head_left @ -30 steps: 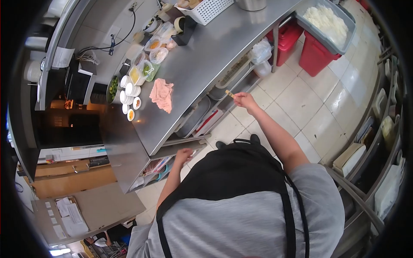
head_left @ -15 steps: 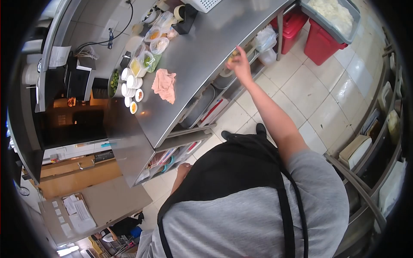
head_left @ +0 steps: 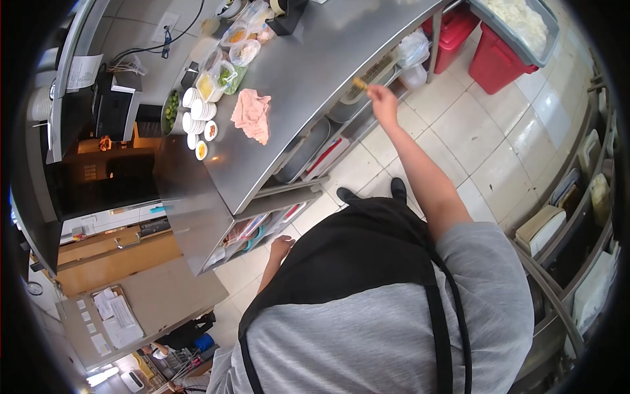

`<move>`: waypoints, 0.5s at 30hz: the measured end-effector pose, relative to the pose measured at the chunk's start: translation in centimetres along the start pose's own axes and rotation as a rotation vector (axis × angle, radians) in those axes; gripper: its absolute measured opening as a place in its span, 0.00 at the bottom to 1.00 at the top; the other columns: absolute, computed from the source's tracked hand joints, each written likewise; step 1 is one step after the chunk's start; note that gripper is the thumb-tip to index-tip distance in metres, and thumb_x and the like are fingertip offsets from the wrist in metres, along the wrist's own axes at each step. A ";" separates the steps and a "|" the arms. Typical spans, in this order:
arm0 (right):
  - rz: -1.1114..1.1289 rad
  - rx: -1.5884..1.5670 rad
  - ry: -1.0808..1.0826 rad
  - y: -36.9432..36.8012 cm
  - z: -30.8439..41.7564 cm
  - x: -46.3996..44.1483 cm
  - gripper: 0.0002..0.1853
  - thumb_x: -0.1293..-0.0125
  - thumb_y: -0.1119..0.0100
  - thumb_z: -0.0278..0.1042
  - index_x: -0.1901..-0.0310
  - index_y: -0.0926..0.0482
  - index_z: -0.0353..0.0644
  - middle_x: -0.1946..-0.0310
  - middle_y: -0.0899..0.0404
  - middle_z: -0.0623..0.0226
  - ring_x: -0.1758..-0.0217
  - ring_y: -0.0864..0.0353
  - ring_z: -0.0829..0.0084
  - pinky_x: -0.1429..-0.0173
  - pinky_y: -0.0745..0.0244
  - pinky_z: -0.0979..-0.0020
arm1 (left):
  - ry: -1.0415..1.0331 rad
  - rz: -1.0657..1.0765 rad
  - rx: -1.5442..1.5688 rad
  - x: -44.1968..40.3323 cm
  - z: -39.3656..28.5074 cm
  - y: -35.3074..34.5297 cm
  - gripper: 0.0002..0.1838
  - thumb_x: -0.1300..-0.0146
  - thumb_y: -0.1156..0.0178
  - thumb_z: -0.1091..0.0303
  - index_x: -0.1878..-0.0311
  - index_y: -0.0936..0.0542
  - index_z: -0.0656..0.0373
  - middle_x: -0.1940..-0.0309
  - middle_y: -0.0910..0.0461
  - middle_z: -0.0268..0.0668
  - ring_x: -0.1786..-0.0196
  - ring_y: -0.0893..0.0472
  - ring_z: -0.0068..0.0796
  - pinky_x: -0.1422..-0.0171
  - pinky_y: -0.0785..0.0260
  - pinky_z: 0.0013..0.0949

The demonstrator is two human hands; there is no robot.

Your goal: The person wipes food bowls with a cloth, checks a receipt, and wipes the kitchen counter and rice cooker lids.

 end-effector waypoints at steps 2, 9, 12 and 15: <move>0.260 0.129 -0.073 -2.9 -4.6 3.7 0.07 0.46 0.41 0.26 0.64 0.20 0.38 0.70 0.20 0.59 0.67 0.20 0.68 0.60 0.26 0.71 | -0.026 0.037 -0.090 -0.3 2.0 -1.2 0.20 0.50 0.38 0.56 0.58 0.20 0.59 0.68 0.18 0.44 0.64 0.18 0.36 0.57 0.28 0.32; 0.667 0.402 0.156 -12.6 -2.4 10.0 0.16 0.50 0.45 0.25 0.56 0.24 0.40 0.65 0.21 0.54 0.60 0.21 0.56 0.54 0.27 0.59 | -0.299 0.015 -0.470 -0.6 0.7 0.3 0.19 0.50 0.38 0.57 0.58 0.20 0.59 0.65 0.18 0.43 0.63 0.18 0.36 0.58 0.27 0.32; 0.844 0.553 0.058 -15.5 -2.5 10.1 0.26 0.49 0.46 0.26 0.45 0.31 0.44 0.63 0.21 0.51 0.57 0.22 0.53 0.51 0.28 0.57 | -0.031 0.034 0.048 -0.6 1.9 1.3 0.20 0.49 0.38 0.56 0.58 0.21 0.61 0.69 0.18 0.41 0.68 0.18 0.34 0.62 0.26 0.31; 0.961 0.609 0.081 -16.5 -2.1 11.6 0.30 0.48 0.47 0.28 0.40 0.37 0.45 0.62 0.22 0.49 0.56 0.23 0.53 0.51 0.28 0.57 | -0.031 0.011 0.151 -1.2 2.5 1.4 0.20 0.49 0.37 0.58 0.56 0.22 0.61 0.73 0.18 0.43 0.70 0.18 0.30 0.63 0.27 0.30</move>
Point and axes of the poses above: each hand's wrist, its own x-axis away from the middle knuckle, its own y-axis out of the back of the hand, z = x × y, the point moved 9 cm from there along -x, towards the middle knuckle
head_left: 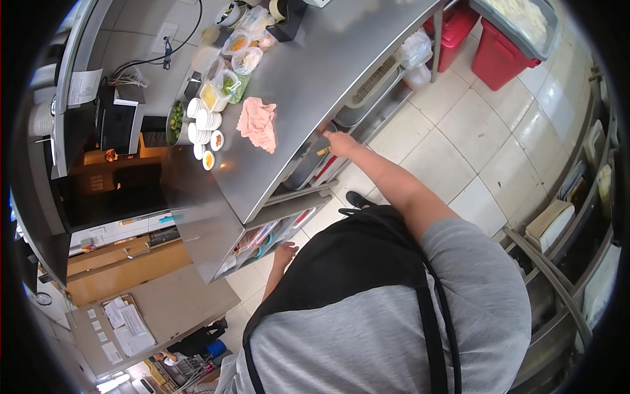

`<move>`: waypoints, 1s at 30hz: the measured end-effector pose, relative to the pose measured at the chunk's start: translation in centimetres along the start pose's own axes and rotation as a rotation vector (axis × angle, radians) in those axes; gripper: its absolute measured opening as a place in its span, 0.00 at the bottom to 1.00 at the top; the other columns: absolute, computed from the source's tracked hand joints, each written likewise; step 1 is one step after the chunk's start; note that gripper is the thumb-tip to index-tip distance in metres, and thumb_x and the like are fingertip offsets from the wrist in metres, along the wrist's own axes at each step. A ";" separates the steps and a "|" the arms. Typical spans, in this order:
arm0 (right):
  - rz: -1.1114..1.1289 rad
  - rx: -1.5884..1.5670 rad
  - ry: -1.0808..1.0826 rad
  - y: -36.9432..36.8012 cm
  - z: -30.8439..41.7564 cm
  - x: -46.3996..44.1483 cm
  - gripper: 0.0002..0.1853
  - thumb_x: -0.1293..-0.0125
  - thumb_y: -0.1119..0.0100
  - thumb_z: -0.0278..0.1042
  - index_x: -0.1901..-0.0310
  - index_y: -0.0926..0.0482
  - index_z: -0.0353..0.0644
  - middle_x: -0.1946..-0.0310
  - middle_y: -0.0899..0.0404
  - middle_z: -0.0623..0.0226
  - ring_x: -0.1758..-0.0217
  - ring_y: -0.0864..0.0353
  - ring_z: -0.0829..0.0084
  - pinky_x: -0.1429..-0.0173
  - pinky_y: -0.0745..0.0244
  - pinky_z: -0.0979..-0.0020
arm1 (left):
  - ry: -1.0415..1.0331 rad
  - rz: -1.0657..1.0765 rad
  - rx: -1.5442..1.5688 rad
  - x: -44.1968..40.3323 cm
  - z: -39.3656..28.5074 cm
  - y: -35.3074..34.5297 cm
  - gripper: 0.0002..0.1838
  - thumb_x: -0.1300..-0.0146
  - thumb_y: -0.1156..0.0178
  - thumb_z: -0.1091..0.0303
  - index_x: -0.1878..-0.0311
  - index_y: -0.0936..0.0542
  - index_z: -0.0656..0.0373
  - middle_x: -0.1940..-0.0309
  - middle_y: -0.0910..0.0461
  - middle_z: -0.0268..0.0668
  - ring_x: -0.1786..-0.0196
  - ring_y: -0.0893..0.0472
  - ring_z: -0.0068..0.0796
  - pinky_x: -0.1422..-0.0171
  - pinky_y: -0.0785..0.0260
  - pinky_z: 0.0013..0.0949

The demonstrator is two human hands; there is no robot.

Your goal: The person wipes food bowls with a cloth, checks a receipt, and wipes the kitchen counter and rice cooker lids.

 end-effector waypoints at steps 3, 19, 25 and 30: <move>-0.123 -0.092 -0.190 -0.1 -2.8 -0.3 0.33 0.48 0.45 0.28 0.37 0.40 0.47 0.62 0.22 0.50 0.58 0.22 0.51 0.52 0.27 0.57 | -0.122 -0.020 -0.241 0.9 -0.1 -0.1 0.19 0.48 0.38 0.59 0.56 0.21 0.61 0.71 0.18 0.44 0.66 0.18 0.32 0.61 0.27 0.32; -0.094 -0.228 -0.155 -1.7 -2.6 -1.1 0.29 0.47 0.46 0.29 0.40 0.38 0.50 0.62 0.22 0.49 0.56 0.24 0.49 0.53 0.30 0.55 | -0.375 0.004 -0.326 2.0 -0.3 -0.3 0.16 0.48 0.40 0.63 0.57 0.21 0.59 0.70 0.18 0.40 0.65 0.18 0.30 0.59 0.27 0.31; -0.139 -0.342 -0.190 -0.4 -3.9 -0.1 0.25 0.47 0.45 0.27 0.45 0.32 0.49 0.65 0.21 0.52 0.61 0.22 0.52 0.56 0.28 0.57 | 0.023 0.020 -0.154 1.1 2.2 0.0 0.20 0.51 0.35 0.55 0.58 0.20 0.57 0.70 0.18 0.40 0.66 0.18 0.31 0.57 0.27 0.31; -0.259 -0.778 -0.180 -1.6 -8.9 1.1 0.12 0.42 0.45 0.26 0.56 0.25 0.33 0.72 0.22 0.66 0.72 0.24 0.78 0.66 0.29 0.76 | 0.006 0.016 -0.221 0.5 2.9 -0.8 0.21 0.53 0.35 0.54 0.57 0.20 0.56 0.68 0.18 0.41 0.62 0.19 0.34 0.52 0.28 0.34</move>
Point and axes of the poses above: each hand's wrist, its own x-axis away from the middle knuckle, its own y-axis out of the back of the hand, z = x × y, the point moved 9 cm from there along -x, towards the middle knuckle
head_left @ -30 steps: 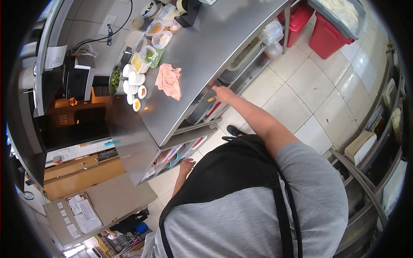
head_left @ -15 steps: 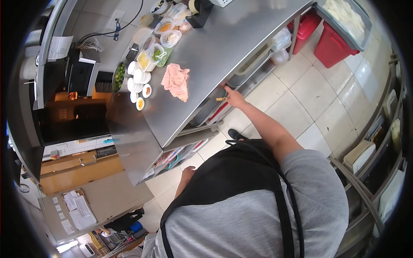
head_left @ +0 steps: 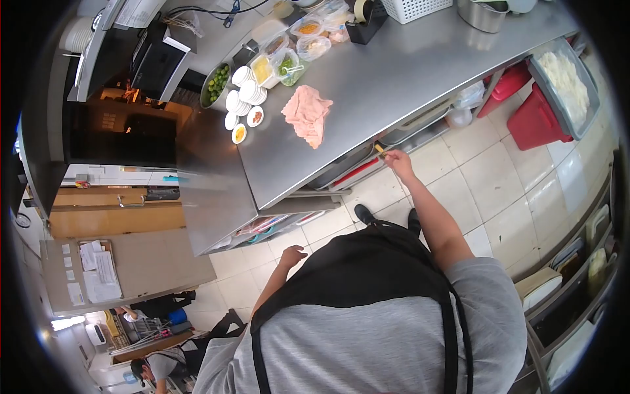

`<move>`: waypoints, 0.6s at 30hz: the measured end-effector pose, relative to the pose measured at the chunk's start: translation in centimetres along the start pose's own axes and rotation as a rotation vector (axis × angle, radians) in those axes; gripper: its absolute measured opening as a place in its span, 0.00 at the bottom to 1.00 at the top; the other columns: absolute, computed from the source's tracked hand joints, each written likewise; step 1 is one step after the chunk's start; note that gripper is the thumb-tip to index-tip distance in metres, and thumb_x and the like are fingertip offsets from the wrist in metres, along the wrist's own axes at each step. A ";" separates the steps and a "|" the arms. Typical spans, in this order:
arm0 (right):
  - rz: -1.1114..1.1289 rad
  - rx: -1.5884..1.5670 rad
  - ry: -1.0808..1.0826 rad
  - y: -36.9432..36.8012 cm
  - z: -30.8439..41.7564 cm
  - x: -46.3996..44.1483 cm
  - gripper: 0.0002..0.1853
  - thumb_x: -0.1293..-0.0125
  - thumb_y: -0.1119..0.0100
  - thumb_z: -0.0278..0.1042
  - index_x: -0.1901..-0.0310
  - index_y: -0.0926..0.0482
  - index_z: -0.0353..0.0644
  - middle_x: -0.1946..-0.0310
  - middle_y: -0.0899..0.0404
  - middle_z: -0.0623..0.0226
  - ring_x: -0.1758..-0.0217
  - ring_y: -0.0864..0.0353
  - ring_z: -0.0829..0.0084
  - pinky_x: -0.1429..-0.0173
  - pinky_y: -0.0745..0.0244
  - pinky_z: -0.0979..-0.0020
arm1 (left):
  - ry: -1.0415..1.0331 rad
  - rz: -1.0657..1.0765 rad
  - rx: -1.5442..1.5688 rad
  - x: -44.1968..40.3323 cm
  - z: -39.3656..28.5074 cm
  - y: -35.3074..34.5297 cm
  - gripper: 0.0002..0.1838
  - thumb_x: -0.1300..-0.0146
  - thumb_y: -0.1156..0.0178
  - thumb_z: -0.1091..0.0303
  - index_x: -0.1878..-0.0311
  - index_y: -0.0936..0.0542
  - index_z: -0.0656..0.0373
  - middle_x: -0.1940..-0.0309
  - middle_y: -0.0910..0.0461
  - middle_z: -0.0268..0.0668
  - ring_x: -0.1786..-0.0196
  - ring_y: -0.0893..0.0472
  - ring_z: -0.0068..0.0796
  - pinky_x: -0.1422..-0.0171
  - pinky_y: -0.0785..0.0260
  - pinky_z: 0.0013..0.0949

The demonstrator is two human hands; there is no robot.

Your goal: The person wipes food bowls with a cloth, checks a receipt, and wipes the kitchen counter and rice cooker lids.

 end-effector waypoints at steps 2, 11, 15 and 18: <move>-0.034 -0.226 -0.169 0.4 -1.0 0.4 0.11 0.42 0.45 0.26 0.57 0.25 0.32 0.71 0.22 0.68 0.72 0.26 0.81 0.67 0.30 0.78 | 0.009 0.007 -0.006 0.0 0.3 -0.6 0.21 0.53 0.35 0.54 0.57 0.20 0.56 0.67 0.18 0.41 0.61 0.19 0.35 0.51 0.29 0.34; -0.132 -0.360 -0.154 -2.1 3.8 -4.3 0.04 0.49 0.50 0.18 0.73 0.25 0.33 0.77 0.25 0.66 0.75 0.28 0.78 0.73 0.34 0.79 | 0.031 0.016 -0.049 -0.8 0.1 -0.2 0.23 0.52 0.36 0.51 0.57 0.20 0.55 0.67 0.18 0.42 0.59 0.20 0.38 0.49 0.29 0.36; -0.048 -0.312 -0.165 -0.1 0.2 -3.3 0.06 0.42 0.42 0.30 0.67 0.23 0.36 0.72 0.22 0.67 0.69 0.23 0.77 0.66 0.27 0.77 | 0.022 0.001 -0.042 -1.8 0.4 -0.8 0.22 0.52 0.36 0.50 0.58 0.20 0.54 0.66 0.18 0.42 0.58 0.20 0.40 0.49 0.29 0.37; 0.227 0.059 -0.315 -1.2 0.1 -0.3 0.10 0.41 0.40 0.35 0.63 0.21 0.38 0.70 0.20 0.69 0.68 0.22 0.80 0.63 0.26 0.78 | 0.048 0.029 0.020 -1.3 1.6 -2.4 0.23 0.53 0.36 0.49 0.57 0.20 0.54 0.66 0.19 0.42 0.58 0.20 0.41 0.49 0.29 0.37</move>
Point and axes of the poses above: each hand's wrist, its own x-axis away from the middle knuckle, its own y-axis out of the back of the hand, z = x × y, the point moved 9 cm from there along -x, towards the middle knuckle
